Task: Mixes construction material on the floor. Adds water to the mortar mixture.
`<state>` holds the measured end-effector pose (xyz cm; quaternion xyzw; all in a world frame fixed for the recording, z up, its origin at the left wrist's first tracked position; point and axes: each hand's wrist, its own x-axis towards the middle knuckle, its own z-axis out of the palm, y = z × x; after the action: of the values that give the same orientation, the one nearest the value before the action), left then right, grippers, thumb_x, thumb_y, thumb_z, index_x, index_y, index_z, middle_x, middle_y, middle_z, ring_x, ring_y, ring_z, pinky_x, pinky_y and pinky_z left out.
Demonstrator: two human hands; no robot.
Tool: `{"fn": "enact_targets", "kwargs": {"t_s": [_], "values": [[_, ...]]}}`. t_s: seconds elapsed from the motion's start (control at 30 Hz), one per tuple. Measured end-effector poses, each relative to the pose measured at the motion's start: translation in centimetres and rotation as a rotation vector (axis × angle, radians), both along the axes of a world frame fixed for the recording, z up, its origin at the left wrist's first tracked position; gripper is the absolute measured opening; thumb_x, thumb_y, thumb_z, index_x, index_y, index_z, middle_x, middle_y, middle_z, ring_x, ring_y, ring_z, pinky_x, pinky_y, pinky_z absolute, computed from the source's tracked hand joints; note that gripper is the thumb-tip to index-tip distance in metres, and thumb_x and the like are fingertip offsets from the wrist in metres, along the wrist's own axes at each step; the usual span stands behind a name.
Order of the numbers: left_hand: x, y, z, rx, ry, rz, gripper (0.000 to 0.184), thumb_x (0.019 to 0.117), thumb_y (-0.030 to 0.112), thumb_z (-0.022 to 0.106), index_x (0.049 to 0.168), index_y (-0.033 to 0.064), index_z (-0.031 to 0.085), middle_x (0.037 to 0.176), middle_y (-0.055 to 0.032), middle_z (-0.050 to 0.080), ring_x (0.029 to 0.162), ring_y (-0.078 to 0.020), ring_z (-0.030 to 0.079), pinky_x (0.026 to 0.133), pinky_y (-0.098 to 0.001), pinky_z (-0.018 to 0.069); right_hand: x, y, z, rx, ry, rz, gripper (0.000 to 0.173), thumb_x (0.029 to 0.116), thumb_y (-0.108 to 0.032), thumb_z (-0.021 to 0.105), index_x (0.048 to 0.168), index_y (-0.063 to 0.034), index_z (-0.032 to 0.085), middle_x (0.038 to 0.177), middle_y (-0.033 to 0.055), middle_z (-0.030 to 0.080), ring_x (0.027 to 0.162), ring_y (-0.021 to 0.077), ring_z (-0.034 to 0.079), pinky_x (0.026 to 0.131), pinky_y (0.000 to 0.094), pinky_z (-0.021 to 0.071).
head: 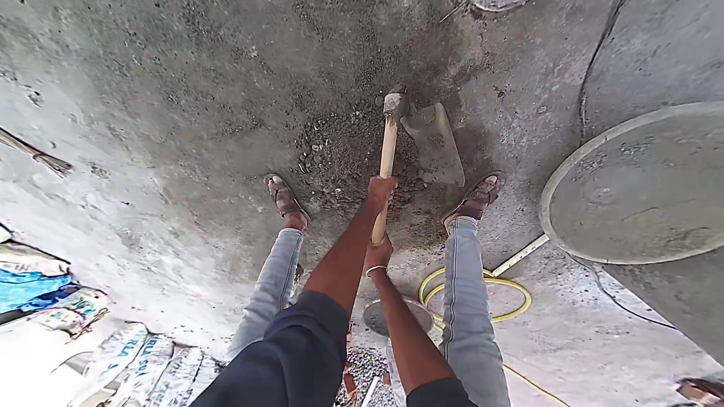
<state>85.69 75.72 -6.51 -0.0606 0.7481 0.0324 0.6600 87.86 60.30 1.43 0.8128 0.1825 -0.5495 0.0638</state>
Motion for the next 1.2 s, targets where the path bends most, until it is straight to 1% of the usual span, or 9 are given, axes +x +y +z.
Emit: {"fn": "enact_targets", "kwargs": {"t_s": [0.07, 0.17, 0.27, 0.5, 0.63, 0.8, 1.0, 1.13, 1.2], "values": [[-1.7, -0.8, 2.4, 0.039, -0.074, 0.015, 0.016, 0.0957, 0.012, 0.063, 0.085, 0.0088, 0.052, 0.056, 0.0022, 0.042, 0.041, -0.0079, 0.038, 0.039, -0.0222, 0.0355, -2.2, -1.2, 1.7, 0.035, -0.034, -0.030, 0.047, 0.0908, -0.008, 0.075, 0.133, 0.0071, 0.061, 0.107, 0.0269, 0.071, 0.099, 0.0393, 0.070, 0.091, 0.0559, 0.0537], [-5.8, -3.7, 8.3, 0.066, -0.123, 0.018, 0.014, 0.0972, 0.010, 0.064, 0.101, 0.0066, 0.052, 0.063, 0.0013, 0.045, 0.045, -0.0066, 0.040, 0.042, -0.0206, 0.0373, -6.3, -5.0, 5.9, 0.079, -0.060, -0.034, 0.042, 0.0889, -0.008, 0.076, 0.126, 0.0079, 0.064, 0.097, 0.0248, 0.072, 0.089, 0.0371, 0.071, 0.085, 0.0560, 0.0555], [-9.8, -4.6, 10.6, 0.107, -0.080, 0.080, 0.016, 0.0963, 0.012, 0.066, 0.101, 0.0077, 0.051, 0.063, 0.0020, 0.046, 0.045, -0.0057, 0.041, 0.042, -0.0198, 0.0373, -8.9, -5.6, 7.6, 0.105, -0.037, 0.031, 0.041, 0.0877, -0.008, 0.077, 0.124, 0.0076, 0.066, 0.090, 0.0229, 0.072, 0.083, 0.0355, 0.071, 0.080, 0.0555, 0.0559], [-11.9, -1.4, 9.6, 0.371, -0.132, 0.487, 0.018, 0.0963, 0.005, 0.058, 0.084, 0.0120, 0.047, 0.052, 0.0057, 0.038, 0.040, -0.0052, 0.038, 0.040, -0.0207, 0.0388, -5.3, -0.8, 4.1, 0.296, -0.074, 0.383, 0.041, 0.0840, -0.007, 0.077, 0.121, 0.0091, 0.067, 0.090, 0.0235, 0.073, 0.082, 0.0380, 0.073, 0.080, 0.0564, 0.0568], [-10.3, -7.1, 10.8, 0.199, -0.031, 0.525, 0.016, 0.1003, 0.012, 0.062, 0.090, 0.0071, 0.051, 0.057, 0.0025, 0.043, 0.043, -0.0066, 0.042, 0.044, -0.0210, 0.0412, -1.6, -4.5, 6.3, 0.117, 0.037, 0.455, 0.042, 0.0864, -0.004, 0.076, 0.124, 0.0106, 0.065, 0.096, 0.0279, 0.072, 0.089, 0.0399, 0.072, 0.085, 0.0572, 0.0555], [-10.9, -11.5, 6.2, -0.051, 0.087, 0.730, 0.012, 0.0986, 0.009, 0.064, 0.093, 0.0021, 0.055, 0.062, -0.0016, 0.048, 0.045, -0.0088, 0.045, 0.043, -0.0217, 0.0436, 0.4, -4.5, 5.5, -0.195, 0.106, 0.734, 0.034, 0.0925, -0.010, 0.071, 0.123, 0.0027, 0.066, 0.103, 0.0245, 0.072, 0.097, 0.0389, 0.071, 0.090, 0.0578, 0.0543], [-15.0, -12.5, 8.0, 0.248, -0.101, 1.018, 0.022, 0.1008, 0.009, 0.052, 0.080, 0.0134, 0.050, 0.053, 0.0051, 0.040, 0.043, -0.0083, 0.042, 0.048, -0.0245, 0.0467, -1.3, -0.2, 5.1, -0.054, -0.030, 1.123, 0.040, 0.0934, -0.016, 0.069, 0.130, 0.0004, 0.066, 0.110, 0.0232, 0.074, 0.102, 0.0415, 0.073, 0.089, 0.0612, 0.0547], [-19.4, -8.2, 8.4, 0.471, -0.165, 1.125, 0.029, 0.0997, 0.009, 0.046, 0.072, 0.0181, 0.048, 0.051, 0.0069, 0.042, 0.043, -0.0071, 0.043, 0.050, -0.0244, 0.0466, -5.2, 6.1, 6.3, 0.008, -0.027, 1.229, 0.057, 0.0920, -0.013, 0.069, 0.146, 0.0001, 0.056, 0.129, 0.0227, 0.069, 0.113, 0.0413, 0.070, 0.097, 0.0606, 0.0518], [-22.0, -5.7, 9.3, 0.503, -0.158, 1.160, 0.029, 0.1024, 0.009, 0.043, 0.075, 0.0180, 0.047, 0.054, 0.0071, 0.042, 0.045, -0.0063, 0.042, 0.050, -0.0226, 0.0461, -8.0, 9.1, 7.9, -0.010, -0.033, 1.250, 0.057, 0.0934, -0.014, 0.067, 0.148, -0.0028, 0.055, 0.131, 0.0212, 0.068, 0.117, 0.0391, 0.068, 0.100, 0.0583, 0.0506]]}}
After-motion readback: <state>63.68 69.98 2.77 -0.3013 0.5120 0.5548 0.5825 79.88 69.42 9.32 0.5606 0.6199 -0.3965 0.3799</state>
